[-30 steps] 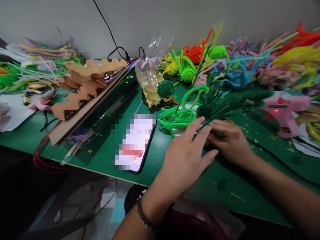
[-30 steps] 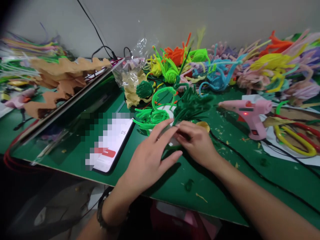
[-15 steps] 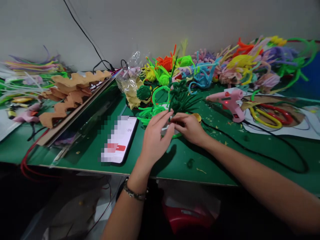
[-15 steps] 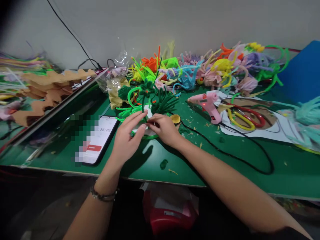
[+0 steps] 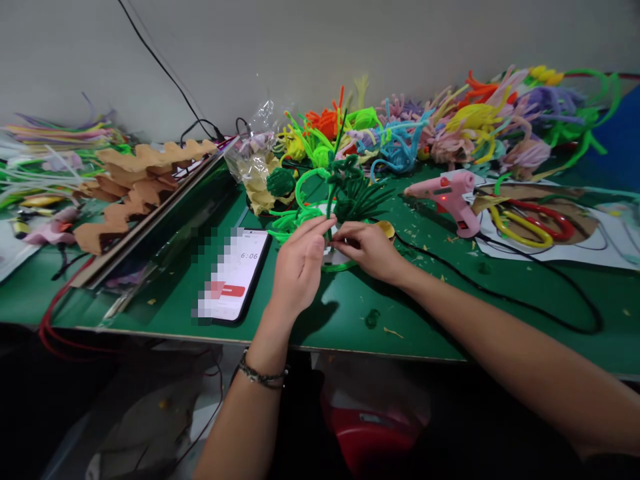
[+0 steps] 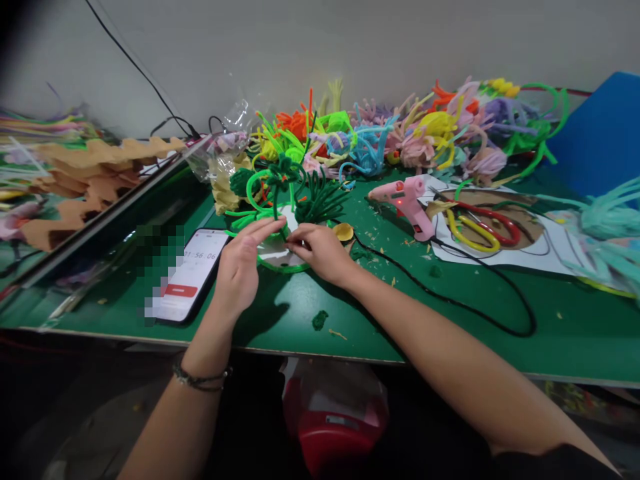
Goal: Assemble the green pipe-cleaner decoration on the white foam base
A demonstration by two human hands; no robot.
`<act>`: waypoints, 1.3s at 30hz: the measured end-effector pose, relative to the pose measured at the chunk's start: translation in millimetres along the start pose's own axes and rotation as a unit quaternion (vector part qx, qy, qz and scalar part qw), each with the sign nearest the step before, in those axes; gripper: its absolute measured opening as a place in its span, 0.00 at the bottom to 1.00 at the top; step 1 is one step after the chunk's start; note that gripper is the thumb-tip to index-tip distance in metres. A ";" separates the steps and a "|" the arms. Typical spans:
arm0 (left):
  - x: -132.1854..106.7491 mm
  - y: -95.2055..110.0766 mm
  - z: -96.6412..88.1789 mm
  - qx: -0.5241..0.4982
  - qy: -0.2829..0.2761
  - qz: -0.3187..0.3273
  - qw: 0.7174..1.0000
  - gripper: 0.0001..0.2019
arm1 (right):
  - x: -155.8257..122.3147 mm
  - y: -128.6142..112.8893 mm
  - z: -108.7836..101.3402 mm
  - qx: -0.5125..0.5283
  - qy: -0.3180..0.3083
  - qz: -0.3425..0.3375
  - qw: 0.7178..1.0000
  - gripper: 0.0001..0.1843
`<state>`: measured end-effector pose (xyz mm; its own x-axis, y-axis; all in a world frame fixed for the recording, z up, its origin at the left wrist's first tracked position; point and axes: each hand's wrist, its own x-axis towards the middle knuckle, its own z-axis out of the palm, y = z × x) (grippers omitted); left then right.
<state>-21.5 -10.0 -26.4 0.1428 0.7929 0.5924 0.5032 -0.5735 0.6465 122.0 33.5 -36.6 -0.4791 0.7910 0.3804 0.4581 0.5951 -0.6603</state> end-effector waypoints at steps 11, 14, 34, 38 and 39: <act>-0.6 2.3 0.0 0.045 0.011 0.052 0.998 0.28 | 0.9 2.2 0.4 0.015 0.004 -0.020 1.000 0.05; -0.7 1.3 0.2 0.048 0.017 0.047 0.998 0.28 | 0.8 1.7 0.6 0.002 0.000 -0.004 1.000 0.05; -1.5 0.5 0.8 0.043 0.020 0.047 0.998 0.27 | 1.3 1.2 0.5 -0.008 -0.022 0.015 1.000 0.05; -1.5 -0.3 1.6 0.038 0.026 0.055 0.997 0.27 | 2.1 1.2 0.4 -0.010 -0.019 0.016 1.000 0.05; -1.4 -0.4 1.8 0.036 0.027 0.057 0.997 0.27 | 2.4 1.0 0.5 -0.013 -0.020 0.017 1.000 0.04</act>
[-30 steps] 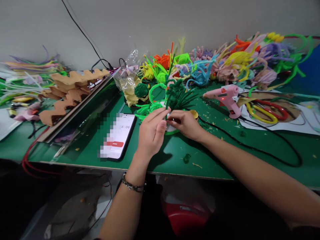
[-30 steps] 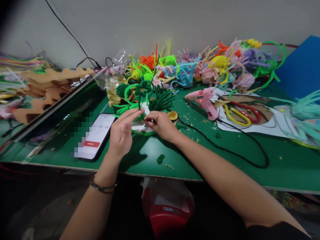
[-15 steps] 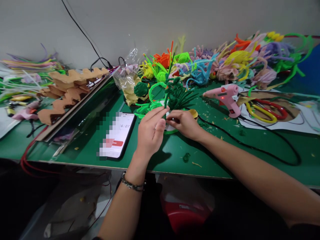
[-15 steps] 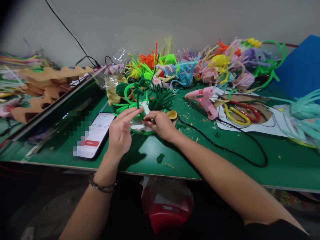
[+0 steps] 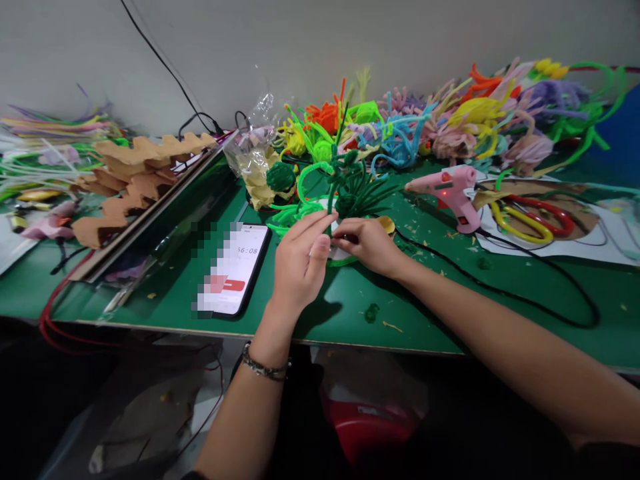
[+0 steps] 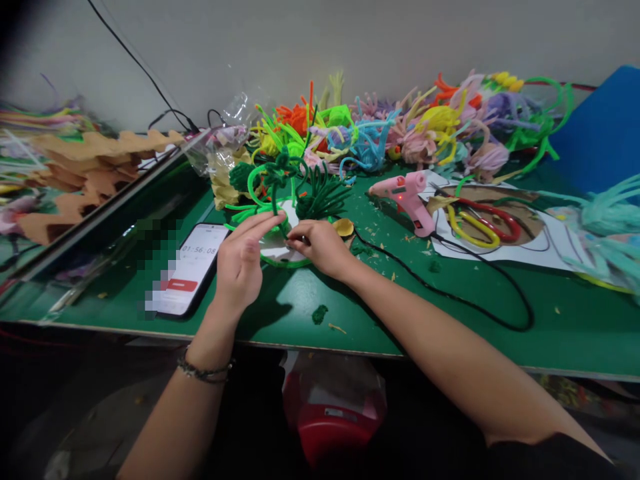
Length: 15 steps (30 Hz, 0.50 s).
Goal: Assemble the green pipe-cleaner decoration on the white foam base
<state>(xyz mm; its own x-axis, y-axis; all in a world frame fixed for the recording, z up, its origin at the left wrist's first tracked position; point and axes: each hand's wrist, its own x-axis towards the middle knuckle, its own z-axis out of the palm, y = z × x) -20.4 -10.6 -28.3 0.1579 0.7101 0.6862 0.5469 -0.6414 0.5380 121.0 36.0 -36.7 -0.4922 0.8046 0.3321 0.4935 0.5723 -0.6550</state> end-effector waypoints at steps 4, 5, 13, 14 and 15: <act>0.5 0.1 0.4 -0.001 0.002 0.003 1.000 0.28 | 0.6 -0.1 0.4 -0.012 -0.010 -0.002 1.000 0.04; 0.5 0.3 0.5 0.000 0.002 0.003 1.000 0.28 | 0.5 0.2 0.5 -0.013 -0.011 -0.004 1.000 0.04; 0.3 1.6 1.0 0.007 0.001 0.008 1.000 0.27 | 0.2 3.7 1.0 -0.007 -0.009 -0.016 1.000 0.05; 0.3 1.8 1.0 0.008 0.001 0.008 1.000 0.27 | 0.3 3.9 1.0 -0.007 -0.010 -0.016 1.000 0.05; 0.4 2.0 1.0 0.009 0.001 0.008 1.000 0.27 | 0.4 4.0 1.0 -0.006 -0.012 -0.014 1.000 0.05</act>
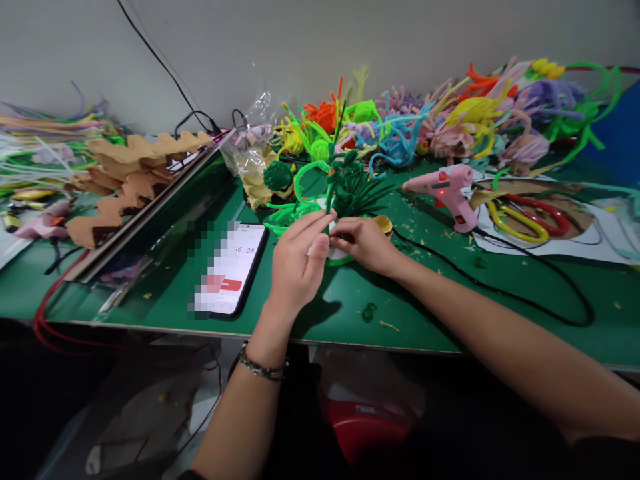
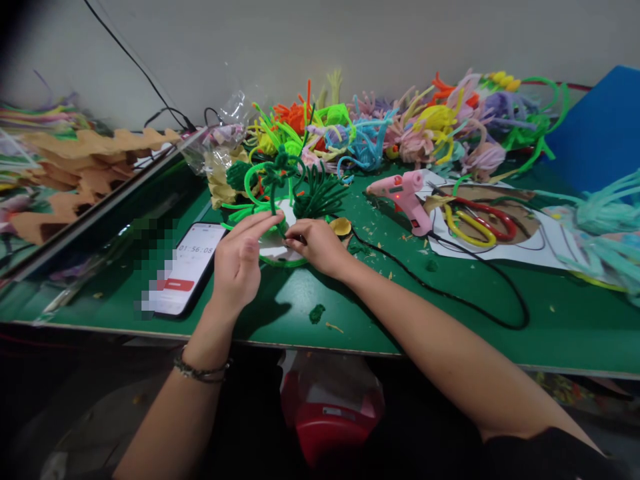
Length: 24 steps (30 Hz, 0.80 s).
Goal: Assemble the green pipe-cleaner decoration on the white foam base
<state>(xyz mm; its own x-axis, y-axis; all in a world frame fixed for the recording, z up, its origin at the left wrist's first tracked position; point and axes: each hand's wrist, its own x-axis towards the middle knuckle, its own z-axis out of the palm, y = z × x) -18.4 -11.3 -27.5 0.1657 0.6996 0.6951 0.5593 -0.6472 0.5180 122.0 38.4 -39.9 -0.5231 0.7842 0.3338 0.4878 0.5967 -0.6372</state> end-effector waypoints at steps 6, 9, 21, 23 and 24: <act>0.1 0.8 0.0 0.012 -0.001 0.003 1.000 0.27 | 0.4 0.1 -0.5 0.002 -0.004 0.001 1.000 0.05; -0.1 1.0 0.3 0.016 -0.001 0.002 1.000 0.26 | 0.5 0.8 -0.6 -0.001 -0.003 -0.006 1.000 0.04; -0.6 0.1 2.6 -0.019 0.024 -0.005 1.000 0.25 | 0.6 -0.9 -1.3 0.001 -0.011 0.007 1.000 0.06; -0.6 0.0 2.8 -0.019 0.024 -0.004 1.000 0.25 | 0.7 -0.7 -1.2 0.005 -0.012 0.008 1.000 0.06; -0.6 0.0 2.8 -0.019 0.023 -0.004 1.000 0.25 | 0.7 -0.6 -1.2 0.007 -0.013 0.008 1.000 0.06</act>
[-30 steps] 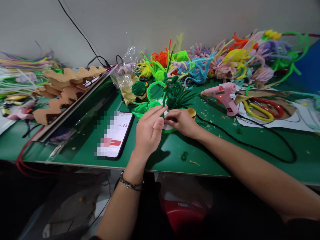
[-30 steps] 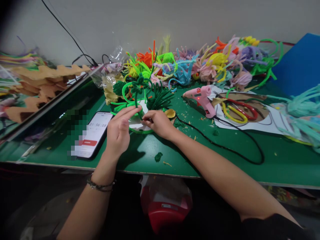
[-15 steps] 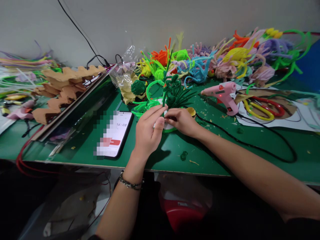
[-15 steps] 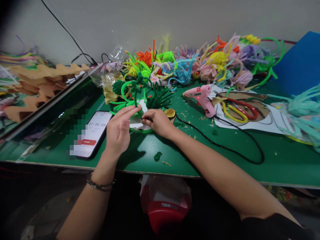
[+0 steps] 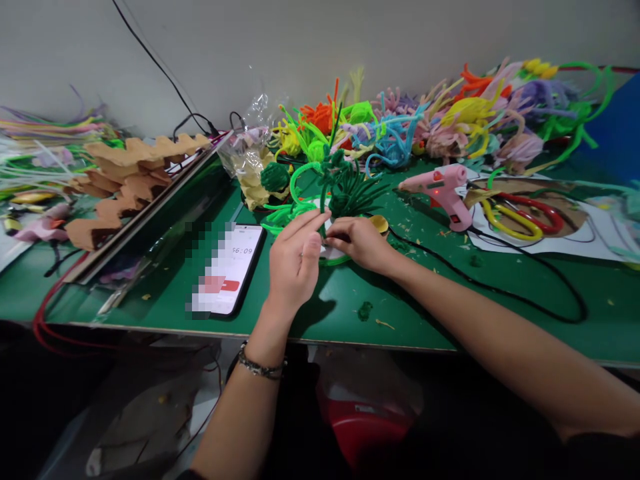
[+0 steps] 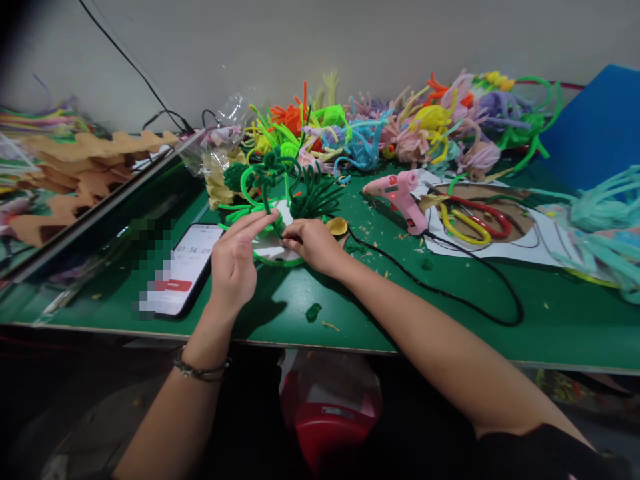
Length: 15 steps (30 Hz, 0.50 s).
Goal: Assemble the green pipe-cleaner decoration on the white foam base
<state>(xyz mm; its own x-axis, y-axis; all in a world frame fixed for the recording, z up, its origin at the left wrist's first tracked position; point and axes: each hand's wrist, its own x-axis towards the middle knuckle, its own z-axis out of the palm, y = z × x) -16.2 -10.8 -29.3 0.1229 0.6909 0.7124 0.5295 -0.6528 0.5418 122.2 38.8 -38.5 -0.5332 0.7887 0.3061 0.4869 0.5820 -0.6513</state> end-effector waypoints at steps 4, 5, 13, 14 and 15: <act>-0.1 0.0 -0.1 0.004 -0.001 -0.002 1.000 0.25 | 0.1 0.3 -0.2 -0.002 -0.001 -0.003 1.000 0.06; -0.2 0.0 -0.2 0.004 -0.002 -0.002 1.000 0.25 | 0.1 0.3 -0.3 -0.003 -0.001 -0.003 1.000 0.06; -0.7 0.7 -0.6 0.014 -0.006 -0.010 1.000 0.25 | -0.5 -0.4 -0.3 -0.001 -0.001 0.000 1.000 0.06; -0.8 0.8 -0.6 0.016 -0.005 -0.010 1.000 0.25 | -0.5 -0.6 -0.4 -0.001 -0.001 0.000 1.000 0.06; -0.7 1.0 -0.5 0.018 -0.004 -0.010 1.000 0.25 | -0.5 -1.0 -0.6 -0.002 -0.001 0.000 1.000 0.06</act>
<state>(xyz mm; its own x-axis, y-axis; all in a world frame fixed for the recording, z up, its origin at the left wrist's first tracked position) -16.2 -12.1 -29.0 0.1190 0.7067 0.6974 0.5616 -0.6271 0.5398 122.3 38.0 -37.6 -0.5346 0.7882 0.3048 0.4891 0.5827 -0.6491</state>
